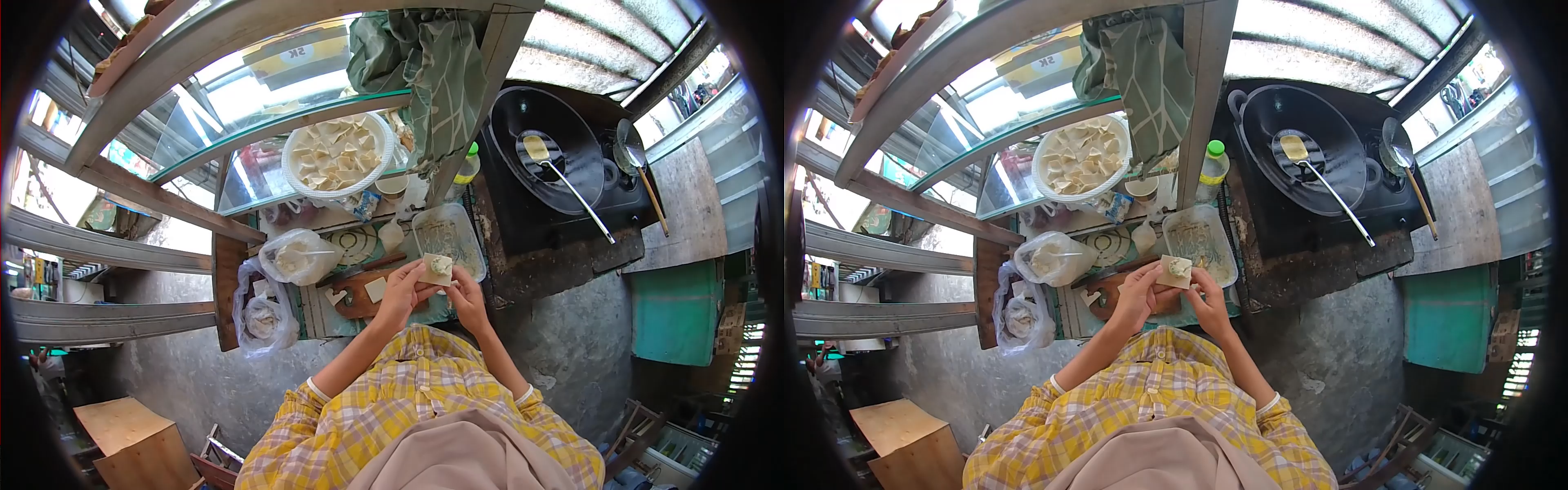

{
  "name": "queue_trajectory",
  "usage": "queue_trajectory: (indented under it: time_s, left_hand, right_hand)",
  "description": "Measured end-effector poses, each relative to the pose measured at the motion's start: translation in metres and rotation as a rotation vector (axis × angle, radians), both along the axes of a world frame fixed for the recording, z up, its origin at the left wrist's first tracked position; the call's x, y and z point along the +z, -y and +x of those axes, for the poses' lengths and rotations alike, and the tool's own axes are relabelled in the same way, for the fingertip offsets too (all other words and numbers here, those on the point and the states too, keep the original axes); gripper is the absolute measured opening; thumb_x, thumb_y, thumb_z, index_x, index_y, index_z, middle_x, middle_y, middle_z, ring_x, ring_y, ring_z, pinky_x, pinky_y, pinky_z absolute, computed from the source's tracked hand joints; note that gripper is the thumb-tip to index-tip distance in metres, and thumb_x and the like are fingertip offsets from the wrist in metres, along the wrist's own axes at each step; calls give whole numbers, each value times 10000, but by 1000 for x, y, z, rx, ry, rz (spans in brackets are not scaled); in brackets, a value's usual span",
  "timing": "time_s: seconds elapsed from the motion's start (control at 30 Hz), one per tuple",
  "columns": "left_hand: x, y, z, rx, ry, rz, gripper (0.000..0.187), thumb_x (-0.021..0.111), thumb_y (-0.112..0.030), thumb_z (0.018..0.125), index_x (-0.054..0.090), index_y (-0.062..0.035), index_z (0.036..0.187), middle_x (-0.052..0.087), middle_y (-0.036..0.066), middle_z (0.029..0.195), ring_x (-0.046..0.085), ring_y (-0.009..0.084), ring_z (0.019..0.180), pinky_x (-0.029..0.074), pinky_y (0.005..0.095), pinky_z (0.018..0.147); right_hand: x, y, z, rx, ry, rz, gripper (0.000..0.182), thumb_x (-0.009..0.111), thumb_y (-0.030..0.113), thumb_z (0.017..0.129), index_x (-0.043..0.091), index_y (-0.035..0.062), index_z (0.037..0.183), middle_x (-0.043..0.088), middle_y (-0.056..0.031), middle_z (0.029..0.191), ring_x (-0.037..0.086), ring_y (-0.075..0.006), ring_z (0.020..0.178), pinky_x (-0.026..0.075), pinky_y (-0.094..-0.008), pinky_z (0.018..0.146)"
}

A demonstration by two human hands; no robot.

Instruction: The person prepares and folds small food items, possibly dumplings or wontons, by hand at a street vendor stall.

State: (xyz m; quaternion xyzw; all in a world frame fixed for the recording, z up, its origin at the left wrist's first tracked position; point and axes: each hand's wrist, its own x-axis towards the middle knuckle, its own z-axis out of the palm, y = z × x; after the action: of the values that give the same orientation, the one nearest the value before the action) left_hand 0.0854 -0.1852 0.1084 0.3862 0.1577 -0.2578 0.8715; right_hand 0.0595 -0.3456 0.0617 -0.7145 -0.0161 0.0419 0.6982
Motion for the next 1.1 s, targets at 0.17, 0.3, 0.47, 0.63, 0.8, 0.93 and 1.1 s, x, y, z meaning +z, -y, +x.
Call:
queue_trajectory:
  time_s: [0.17,0.3,0.47,0.63,0.8,0.93,1.1]
  left_hand:
    - [-6,-3,0,-32,-30,11,339,431,-137,939,453,39,1227,562,145,1158,592,228,1030,504,332,878]
    - [-3,-5,-1,-86,-16,-50,392,431,-115,922,401,26,1287,532,143,1207,580,230,1055,493,325,891]
    - [5,-1,-4,-175,213,104,480,451,-46,887,333,5,1350,492,115,1263,554,202,1083,455,319,936]
    - [2,1,-8,-182,377,130,527,477,10,872,301,11,1369,473,94,1281,515,158,1108,428,293,953]
    - [7,2,-8,-222,433,198,510,471,6,885,305,13,1367,478,89,1272,512,147,1104,425,291,947]
    - [16,1,-8,-243,472,207,449,438,-33,915,335,19,1348,494,92,1245,540,150,1063,436,288,925]
    - [23,-4,-6,-284,355,86,370,375,-115,949,409,38,1284,554,99,1129,598,177,953,456,286,882]
  right_hand:
    - [7,0,2,2,90,-48,331,562,63,813,550,-8,1136,561,-82,1081,526,-150,881,418,-268,697]
    - [7,-1,2,-25,126,-98,372,582,77,815,537,-9,1174,561,-90,1097,529,-149,887,421,-261,704]
    - [11,-3,3,-92,168,0,445,619,86,824,493,-21,1238,548,-93,1156,532,-144,928,425,-252,753]
    - [6,-3,4,-98,93,322,551,654,79,821,418,-4,1312,537,-111,1191,545,-149,1001,467,-279,827]
    - [18,-10,5,-152,174,339,615,661,69,814,365,16,1349,565,-124,1153,569,-154,961,494,-285,807]
    - [25,-15,3,-197,175,362,624,670,61,805,368,22,1349,607,-121,1077,590,-155,923,491,-279,797]
    - [28,-21,1,-304,218,342,596,686,41,789,409,-10,1314,642,-81,977,575,-95,830,448,-237,741]
